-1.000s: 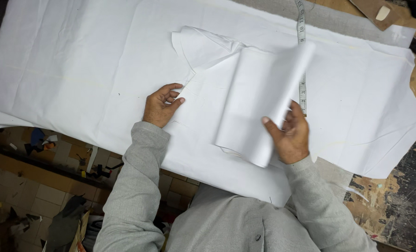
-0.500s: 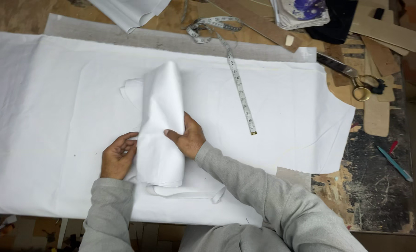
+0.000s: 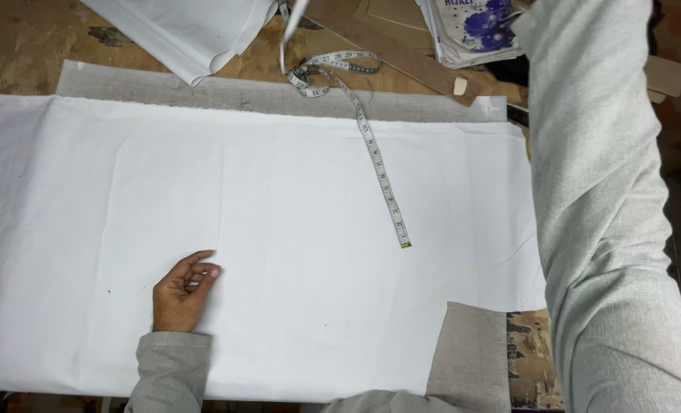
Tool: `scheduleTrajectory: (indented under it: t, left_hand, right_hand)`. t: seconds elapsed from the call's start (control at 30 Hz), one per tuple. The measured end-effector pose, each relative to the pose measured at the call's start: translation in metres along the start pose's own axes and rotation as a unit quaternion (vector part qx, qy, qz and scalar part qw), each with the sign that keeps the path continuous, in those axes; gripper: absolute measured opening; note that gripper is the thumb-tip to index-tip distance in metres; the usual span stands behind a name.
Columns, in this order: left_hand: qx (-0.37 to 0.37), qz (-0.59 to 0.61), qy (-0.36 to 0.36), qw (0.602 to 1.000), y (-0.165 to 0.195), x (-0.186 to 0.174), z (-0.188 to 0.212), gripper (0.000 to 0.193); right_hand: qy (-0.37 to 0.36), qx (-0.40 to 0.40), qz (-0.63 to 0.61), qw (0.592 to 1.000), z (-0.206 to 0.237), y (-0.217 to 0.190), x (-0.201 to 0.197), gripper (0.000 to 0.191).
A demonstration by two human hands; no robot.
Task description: The person measures a white fabric with a tape measure, then uses shears to cut along marked lines. The cut piece is folded and set aside while the person continues cutting additional sections from the remaining fabric.
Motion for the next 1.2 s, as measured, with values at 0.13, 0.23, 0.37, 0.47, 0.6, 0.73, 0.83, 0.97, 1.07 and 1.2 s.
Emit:
scheduleTrajectory:
  t: [0.13,0.23,0.37,0.47,0.6,0.73,0.83,0.97,1.07,1.2]
  left_hand:
    - [0.004,-0.009,0.007,1.0,0.0,0.005,-0.004,0.033]
    - [0.004,-0.011,0.009,1.0,0.0,0.009,-0.006,0.034]
    - [0.016,-0.011,0.008,1.0,0.006,0.013,-0.004,0.033]
    - [0.012,-0.01,0.01,1.0,0.008,0.017,0.0,0.034]
    - [0.027,0.003,0.022,0.999,0.01,0.019,0.005,0.032]
    - [0.061,0.007,0.017,0.998,0.01,0.023,0.016,0.03]
    - [0.07,-0.014,0.029,0.997,0.009,0.024,0.029,0.029]
    - [0.074,-0.022,0.033,0.996,0.017,0.035,0.038,0.031]
    - [0.1,-0.086,0.048,0.99,0.028,0.047,0.059,0.036]
    - [0.204,-0.084,0.058,0.974,0.052,0.106,0.113,0.034]
  right_hand:
    - [0.061,0.114,0.001,0.992,-0.061,0.024,-0.042,0.035]
    - [0.046,0.183,0.036,0.981,-0.066,0.052,-0.076,0.031]
    - [-0.038,0.19,0.134,0.972,-0.06,0.065,-0.116,0.035]
    - [-0.09,0.118,0.164,0.975,-0.043,0.044,-0.124,0.037]
    - [-0.304,0.023,0.267,0.914,0.027,0.016,-0.116,0.031]
    - [-0.471,-0.129,0.346,0.801,0.101,-0.026,-0.133,0.015]
    - [-0.434,-0.217,0.44,0.756,0.14,-0.063,-0.185,0.017]
    - [-0.335,-0.25,0.561,0.714,0.146,-0.109,-0.273,0.021]
    - [-0.298,-0.26,0.645,0.654,0.142,-0.126,-0.338,0.025]
    - [-0.283,-0.218,0.677,0.644,0.122,-0.129,-0.397,0.024]
Point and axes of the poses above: each hand's wrist, its own z-axis away from the middle knuckle, its own x-axis out of the palm, y = z × x, the point moved 8 cm from there along -z, towards the middle knuckle, and after that the axes turned 8 degrees about -x, right-handed, at the moved point
